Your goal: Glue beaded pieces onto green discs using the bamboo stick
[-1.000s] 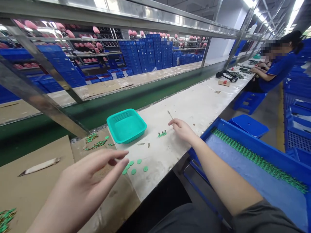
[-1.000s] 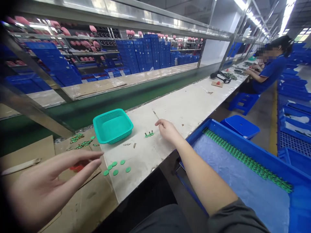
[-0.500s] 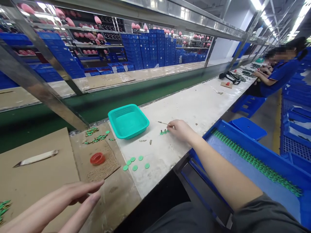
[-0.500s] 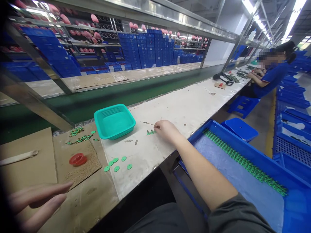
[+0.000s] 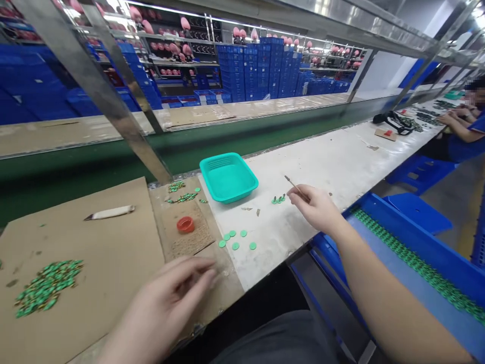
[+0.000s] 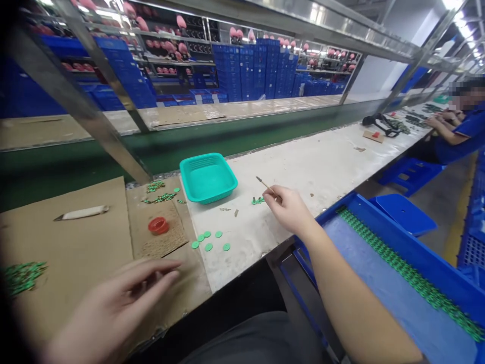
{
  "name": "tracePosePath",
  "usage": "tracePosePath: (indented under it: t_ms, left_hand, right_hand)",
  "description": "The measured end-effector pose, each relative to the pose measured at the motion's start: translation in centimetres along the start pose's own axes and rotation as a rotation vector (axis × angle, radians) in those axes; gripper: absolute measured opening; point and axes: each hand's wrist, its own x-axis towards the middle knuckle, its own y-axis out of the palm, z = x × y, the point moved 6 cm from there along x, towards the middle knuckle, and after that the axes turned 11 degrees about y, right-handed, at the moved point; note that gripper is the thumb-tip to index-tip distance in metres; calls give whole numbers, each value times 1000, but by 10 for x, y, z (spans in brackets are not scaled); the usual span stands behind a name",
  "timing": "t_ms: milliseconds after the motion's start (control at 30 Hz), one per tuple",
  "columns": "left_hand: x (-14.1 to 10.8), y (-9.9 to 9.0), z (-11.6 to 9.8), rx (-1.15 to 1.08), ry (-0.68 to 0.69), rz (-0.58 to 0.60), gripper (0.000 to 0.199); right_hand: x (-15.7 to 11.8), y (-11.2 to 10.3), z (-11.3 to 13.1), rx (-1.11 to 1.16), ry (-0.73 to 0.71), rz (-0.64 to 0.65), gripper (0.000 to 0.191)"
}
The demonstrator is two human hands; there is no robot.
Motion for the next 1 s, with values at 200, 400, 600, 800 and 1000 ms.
tracePosePath:
  t_ms: [200, 400, 600, 800, 1000]
  left_hand:
    - [55, 80, -41, 112, 88, 159, 25]
    - [59, 89, -59, 67, 68, 218, 12]
    - [-3, 39, -26, -12, -23, 127, 17]
    - [-46, 1, 4, 121, 11, -84, 18]
    - [-63, -7, -19, 272, 254, -107, 27]
  right_hand:
    - [-64, 26, 24, 108, -30, 60, 29]
    - [-101, 36, 25, 222, -40, 52, 34]
    - [-113, 57, 22, 316, 5, 150, 58]
    - [-113, 84, 57, 554, -114, 380, 39]
    - [-100, 91, 101, 873, -180, 510, 29]
